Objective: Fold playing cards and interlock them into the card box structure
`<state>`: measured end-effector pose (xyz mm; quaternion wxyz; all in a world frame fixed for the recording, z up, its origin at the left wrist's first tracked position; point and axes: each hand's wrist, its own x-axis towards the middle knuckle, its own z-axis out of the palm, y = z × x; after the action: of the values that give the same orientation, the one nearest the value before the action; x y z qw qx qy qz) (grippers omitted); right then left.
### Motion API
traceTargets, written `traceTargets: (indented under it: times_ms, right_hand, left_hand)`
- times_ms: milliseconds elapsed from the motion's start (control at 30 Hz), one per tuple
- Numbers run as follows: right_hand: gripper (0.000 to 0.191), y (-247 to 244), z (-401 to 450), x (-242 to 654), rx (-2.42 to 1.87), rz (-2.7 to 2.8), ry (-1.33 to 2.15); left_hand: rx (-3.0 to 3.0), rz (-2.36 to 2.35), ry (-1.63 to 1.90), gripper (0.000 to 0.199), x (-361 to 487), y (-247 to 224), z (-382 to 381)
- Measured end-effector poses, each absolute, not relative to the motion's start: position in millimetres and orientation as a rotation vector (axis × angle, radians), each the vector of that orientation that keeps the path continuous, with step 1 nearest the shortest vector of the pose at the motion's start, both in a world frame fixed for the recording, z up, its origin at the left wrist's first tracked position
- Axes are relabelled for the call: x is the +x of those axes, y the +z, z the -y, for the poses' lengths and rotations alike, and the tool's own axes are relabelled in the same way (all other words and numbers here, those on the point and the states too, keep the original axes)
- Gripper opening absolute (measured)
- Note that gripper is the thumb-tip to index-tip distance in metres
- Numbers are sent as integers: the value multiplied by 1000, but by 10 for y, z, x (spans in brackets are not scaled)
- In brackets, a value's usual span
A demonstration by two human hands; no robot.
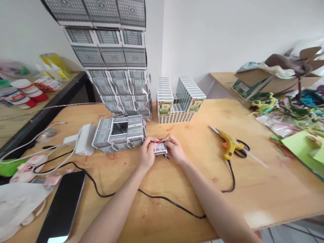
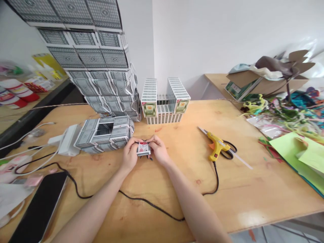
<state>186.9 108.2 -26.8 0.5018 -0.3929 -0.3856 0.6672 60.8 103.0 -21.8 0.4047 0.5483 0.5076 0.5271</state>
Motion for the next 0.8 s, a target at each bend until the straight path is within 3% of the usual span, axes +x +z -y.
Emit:
traceTargets:
  times_ms: [233, 467, 800]
  right_hand:
    - [14, -225, -1081, 1878, -1045, 991, 1429]
    - [12, -206, -1051, 1885, -1095, 1092, 1342]
    - [14, -268, -1009, 1839, -1045, 1107, 1406]
  left_hand:
    - [1363, -1400, 1143, 22, 616, -292, -1032]
    - [1388, -1328, 1184, 12, 618, -270, -1054]
    - [1292, -1286, 1338, 24, 633, -260, -997]
